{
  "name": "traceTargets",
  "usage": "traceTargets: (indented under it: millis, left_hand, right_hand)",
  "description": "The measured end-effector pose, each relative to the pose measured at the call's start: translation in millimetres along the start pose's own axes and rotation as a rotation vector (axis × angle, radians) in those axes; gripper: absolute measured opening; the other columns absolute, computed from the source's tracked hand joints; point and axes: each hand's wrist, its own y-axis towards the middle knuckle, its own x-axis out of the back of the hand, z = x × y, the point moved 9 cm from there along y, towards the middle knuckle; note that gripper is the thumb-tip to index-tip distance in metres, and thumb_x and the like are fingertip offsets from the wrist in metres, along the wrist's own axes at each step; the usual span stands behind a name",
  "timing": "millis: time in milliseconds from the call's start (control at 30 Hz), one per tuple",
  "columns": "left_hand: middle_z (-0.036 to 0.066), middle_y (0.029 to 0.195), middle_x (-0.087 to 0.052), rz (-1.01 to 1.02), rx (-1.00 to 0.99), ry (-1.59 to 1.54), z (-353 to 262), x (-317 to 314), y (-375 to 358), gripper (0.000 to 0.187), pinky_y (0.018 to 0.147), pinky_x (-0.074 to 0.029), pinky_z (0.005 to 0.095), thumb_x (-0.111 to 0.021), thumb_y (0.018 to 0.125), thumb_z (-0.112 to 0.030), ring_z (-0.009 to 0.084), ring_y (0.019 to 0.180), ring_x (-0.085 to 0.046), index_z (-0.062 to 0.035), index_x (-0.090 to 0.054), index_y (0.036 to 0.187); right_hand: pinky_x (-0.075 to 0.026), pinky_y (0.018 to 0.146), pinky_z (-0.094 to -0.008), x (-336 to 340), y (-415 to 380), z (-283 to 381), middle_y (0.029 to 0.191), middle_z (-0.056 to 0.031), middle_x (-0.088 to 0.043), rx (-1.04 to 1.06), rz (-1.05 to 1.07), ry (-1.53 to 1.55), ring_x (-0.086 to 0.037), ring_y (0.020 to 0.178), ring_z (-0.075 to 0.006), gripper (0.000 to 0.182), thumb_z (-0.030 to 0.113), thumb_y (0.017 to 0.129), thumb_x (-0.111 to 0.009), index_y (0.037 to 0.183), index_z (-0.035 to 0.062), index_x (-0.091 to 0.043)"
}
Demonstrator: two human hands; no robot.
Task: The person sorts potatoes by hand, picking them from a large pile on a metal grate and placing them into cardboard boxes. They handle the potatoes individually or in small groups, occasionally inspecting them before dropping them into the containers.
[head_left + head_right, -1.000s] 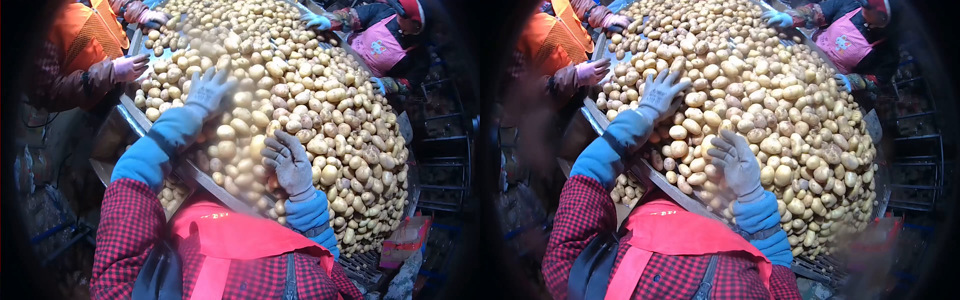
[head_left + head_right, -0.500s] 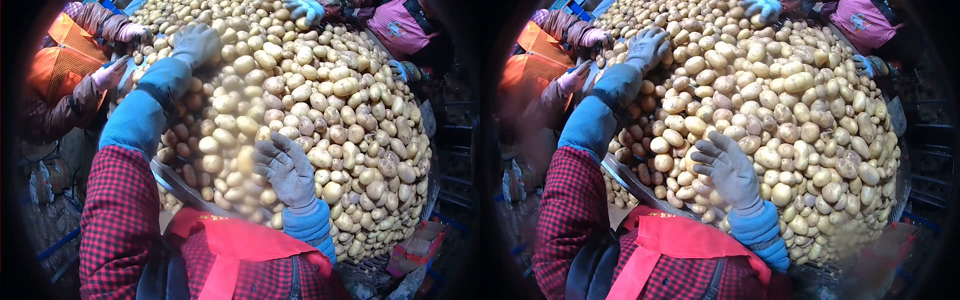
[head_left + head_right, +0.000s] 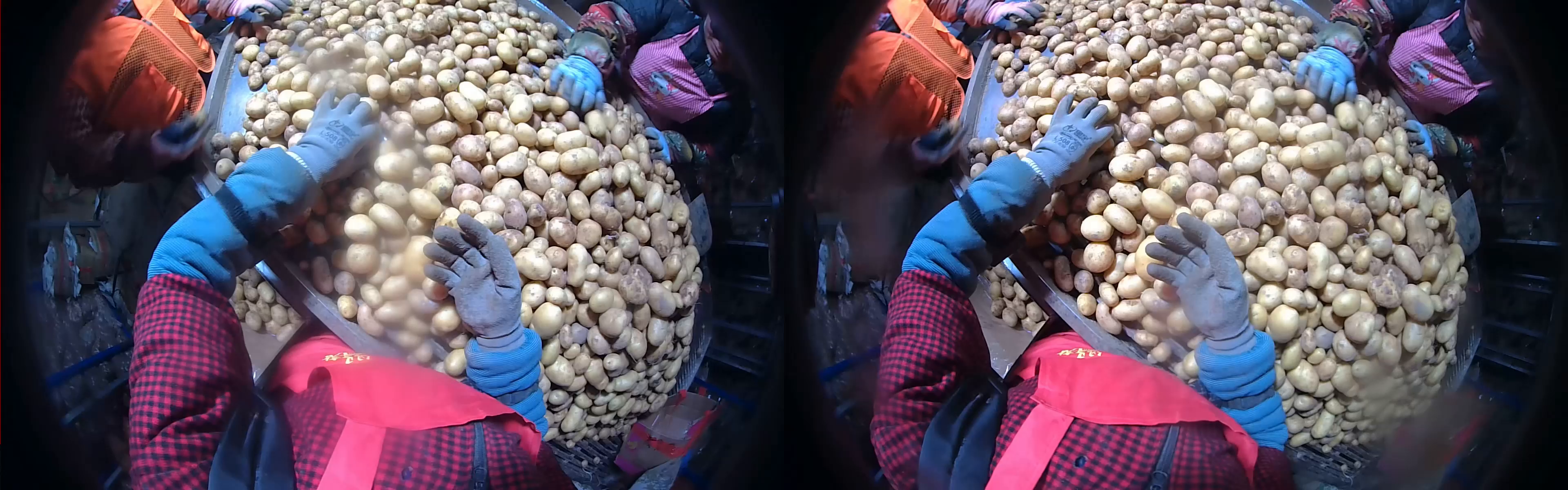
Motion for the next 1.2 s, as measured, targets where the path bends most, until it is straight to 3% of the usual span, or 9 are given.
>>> traceTargets:
  millis: [200, 333, 433, 533, 633, 767, 1000, 1133, 1200]
  left_hand:
    - [0.013, 0.144, -0.053, 0.061, 0.270, -0.033, 23.3, -16.0, -0.8, 0.034, 0.113, -0.030, 0.0578, -0.074, 0.081, -0.039, 0.0313, 0.140, -0.043, -0.0118, -0.071, 0.102]
    - [0.016, 0.136, -0.059, -0.234, 0.315, -0.220, 25.2, 8.8, -19.6, 0.032, 0.109, -0.035, 0.0524, -0.073, 0.085, -0.036, 0.0349, 0.133, -0.049, -0.0077, -0.069, 0.098]
    - [0.018, 0.139, -0.057, -0.459, 0.137, -0.675, -12.4, 56.9, -29.0, 0.034, 0.106, -0.040, 0.0538, -0.074, 0.086, -0.035, 0.0401, 0.127, -0.052, -0.0069, -0.068, 0.104]
    - [0.020, 0.144, -0.054, -0.424, -0.200, -0.748, -81.8, 105.6, -30.3, 0.046, 0.110, -0.039, 0.0517, -0.076, 0.086, -0.036, 0.0419, 0.132, -0.050, -0.0097, -0.066, 0.123]
    - [0.020, 0.147, -0.050, -0.331, -0.303, -0.758, -102.3, 107.0, -10.6, 0.062, 0.110, -0.037, 0.0526, -0.075, 0.087, -0.039, 0.0411, 0.135, -0.048, -0.0125, -0.057, 0.141]
    - [0.016, 0.143, -0.052, -0.388, -0.214, -0.419, -74.4, 60.2, 49.1, 0.061, 0.107, -0.039, 0.0541, -0.075, 0.085, -0.029, 0.0385, 0.133, -0.048, -0.0184, -0.055, 0.142]
    - [0.009, 0.155, -0.043, 0.007, -0.291, -0.165, -74.0, 33.7, 130.1, 0.054, 0.110, -0.028, 0.0701, -0.077, 0.082, -0.045, 0.0346, 0.147, -0.035, -0.0298, -0.062, 0.132]
    - [0.008, 0.156, -0.044, -0.109, -0.300, -0.242, -46.3, -0.6, 145.9, 0.039, 0.117, -0.022, 0.0703, -0.074, 0.086, -0.044, 0.0326, 0.146, -0.038, -0.0314, -0.068, 0.122]
    - [0.010, 0.153, -0.048, -0.219, -0.362, -0.260, -33.0, -4.4, 145.2, 0.035, 0.115, -0.029, 0.0627, -0.072, 0.087, -0.038, 0.0354, 0.140, -0.044, -0.0304, -0.069, 0.122]
  right_hand:
    - [-0.051, 0.106, -0.0513, -2.9, -1.4, 1.5, 0.145, -0.0230, -0.052, 0.013, -0.006, -0.078, -0.057, 0.130, -0.0361, 0.057, 0.035, 0.108, -0.044, 0.155, 0.0029, -0.035]
    - [-0.054, 0.102, -0.0492, -7.6, -0.2, -0.9, 0.144, -0.0216, -0.052, -0.028, 0.029, 0.136, -0.058, 0.127, -0.0353, 0.057, 0.033, 0.107, -0.048, 0.157, 0.0078, -0.035]
    - [-0.055, 0.102, -0.0530, -7.3, -0.9, 5.3, 0.150, -0.0232, -0.048, 0.045, 0.037, -0.055, -0.054, 0.133, -0.0413, 0.057, 0.038, 0.111, -0.036, 0.160, 0.0099, -0.029]
    - [-0.061, 0.086, -0.0444, -7.8, 3.9, 4.8, 0.149, -0.0192, -0.050, 0.023, -0.057, 0.061, -0.060, 0.124, -0.0373, 0.056, 0.041, 0.111, -0.038, 0.158, 0.0116, -0.034]
    - [-0.059, 0.088, -0.0342, -23.6, -5.4, 35.2, 0.147, -0.0166, -0.048, 0.093, -0.369, -0.754, -0.062, 0.119, -0.0306, 0.053, 0.029, 0.107, -0.048, 0.155, 0.0092, -0.037]
    - [-0.052, 0.066, -0.0240, -3.8, 0.9, 18.2, 0.130, -0.0135, -0.062, -0.026, -0.150, 0.210, -0.066, 0.095, -0.0208, 0.045, 0.035, 0.107, -0.048, 0.145, 0.0095, -0.050]
    - [-0.059, 0.064, -0.0293, 7.0, -1.1, 13.2, 0.128, -0.0174, -0.062, -0.026, -0.298, 0.009, -0.070, 0.094, -0.0236, 0.051, 0.044, 0.107, -0.048, 0.142, 0.0062, -0.051]
    - [-0.060, 0.064, -0.0298, 2.6, -2.8, 8.9, 0.127, -0.0194, -0.061, -0.060, -0.280, 0.133, -0.071, 0.092, -0.0245, 0.048, 0.040, 0.108, -0.045, 0.141, 0.0039, -0.050]
    - [-0.061, 0.064, -0.0293, 3.5, -2.7, 11.6, 0.127, -0.0208, -0.061, -0.053, -0.270, 0.038, -0.072, 0.091, -0.0245, 0.049, 0.039, 0.108, -0.046, 0.140, 0.0017, -0.050]
